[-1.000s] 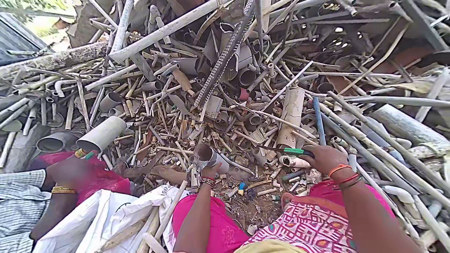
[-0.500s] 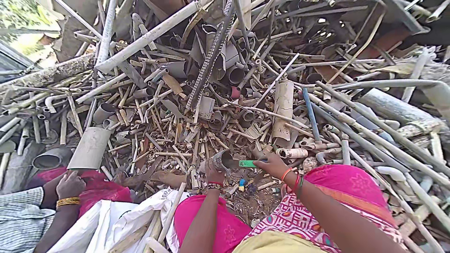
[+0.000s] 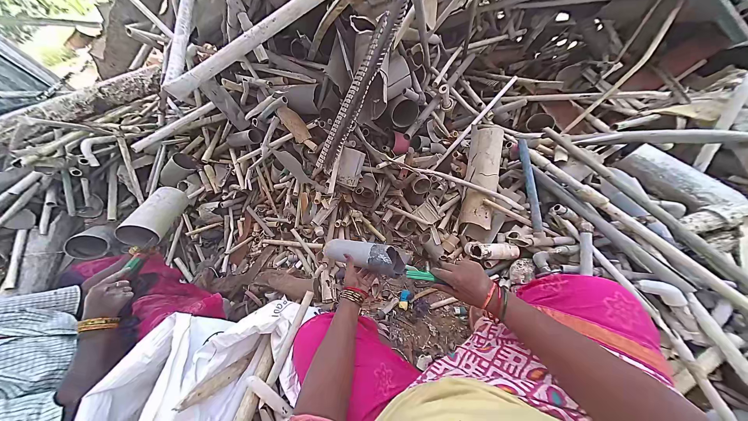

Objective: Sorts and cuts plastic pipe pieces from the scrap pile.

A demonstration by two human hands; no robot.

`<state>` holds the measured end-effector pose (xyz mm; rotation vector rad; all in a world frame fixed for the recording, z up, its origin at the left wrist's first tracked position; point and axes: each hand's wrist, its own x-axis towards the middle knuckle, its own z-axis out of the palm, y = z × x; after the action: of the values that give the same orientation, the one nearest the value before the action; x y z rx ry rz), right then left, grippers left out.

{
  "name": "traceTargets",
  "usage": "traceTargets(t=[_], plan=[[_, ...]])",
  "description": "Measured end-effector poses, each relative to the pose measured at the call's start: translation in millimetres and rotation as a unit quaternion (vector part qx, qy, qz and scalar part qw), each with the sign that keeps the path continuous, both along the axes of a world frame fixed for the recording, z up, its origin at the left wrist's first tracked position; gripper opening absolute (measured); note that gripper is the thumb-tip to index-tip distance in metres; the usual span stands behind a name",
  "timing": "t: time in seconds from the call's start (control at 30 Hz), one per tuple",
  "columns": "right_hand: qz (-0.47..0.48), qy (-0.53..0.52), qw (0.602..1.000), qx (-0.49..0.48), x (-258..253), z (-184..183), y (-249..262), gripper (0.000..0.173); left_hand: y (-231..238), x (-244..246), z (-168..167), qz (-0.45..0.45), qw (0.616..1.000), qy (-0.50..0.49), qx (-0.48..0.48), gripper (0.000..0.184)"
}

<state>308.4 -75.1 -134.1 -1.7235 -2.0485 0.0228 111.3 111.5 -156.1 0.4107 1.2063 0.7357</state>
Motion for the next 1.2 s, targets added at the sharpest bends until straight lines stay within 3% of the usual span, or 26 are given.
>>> traceTargets(t=[0.07,0.13,0.27,0.33,0.43,0.5,0.6,0.73,0.83,0.97,1.07,1.2], plan=[[0.05,-0.07,0.995,0.058,-3.8,-3.7,0.2,0.023,3.1,-0.5,-10.6,-0.019,1.0,-0.004,0.02,0.068],[0.061,-0.112,0.992,0.019,-8.6,5.8,-4.8,0.019,5.3,-3.0,-22.9,-0.021,0.998,-0.022,0.056,0.05],[-0.058,-0.111,0.977,-0.169,-1.4,41.5,-9.4,0.03,15.3,-10.3,-24.0,0.007,0.995,-0.015,0.1,0.03],[-0.13,-0.063,0.938,-0.315,5.9,50.5,1.2,0.042,15.8,-10.8,-19.9,0.014,0.992,-0.021,0.12,0.031],[-0.168,0.038,0.88,-0.442,1.2,26.5,16.7,0.047,10.4,-10.4,-20.3,0.019,0.988,-0.044,0.145,0.03],[-0.126,0.082,0.866,-0.476,-11.4,9.6,18.2,0.047,6.4,-10.9,-14.2,0.039,0.987,-0.049,0.147,0.029],[-0.079,0.053,0.872,-0.48,1.4,7.6,11.9,0.047,7.4,-16.6,-11.5,0.081,0.985,-0.048,0.144,0.031],[-0.132,0.004,0.895,-0.427,45.1,5.7,18.6,0.043,16.0,-18.0,-8.3,0.082,0.982,-0.042,0.163,0.026],[-0.124,0.022,0.892,-0.435,12.2,-15.4,10.2,0.041,12.4,-28.5,-32.0,0.075,0.982,-0.004,0.173,0.032],[-0.059,0.027,0.908,-0.414,8.8,-1.6,3.4,0.044,16.2,-26.7,-21.6,0.137,0.978,-0.006,0.158,0.034],[-0.064,-0.005,0.925,-0.374,28.4,1.7,5.1,0.042,11.2,-23.8,-21.9,0.116,0.979,-0.04,0.161,0.03],[-0.077,0.026,0.924,-0.373,10.9,0.2,14.8,0.044,3.3,-17.7,-15.5,0.08,0.978,-0.052,0.183,0.02]])
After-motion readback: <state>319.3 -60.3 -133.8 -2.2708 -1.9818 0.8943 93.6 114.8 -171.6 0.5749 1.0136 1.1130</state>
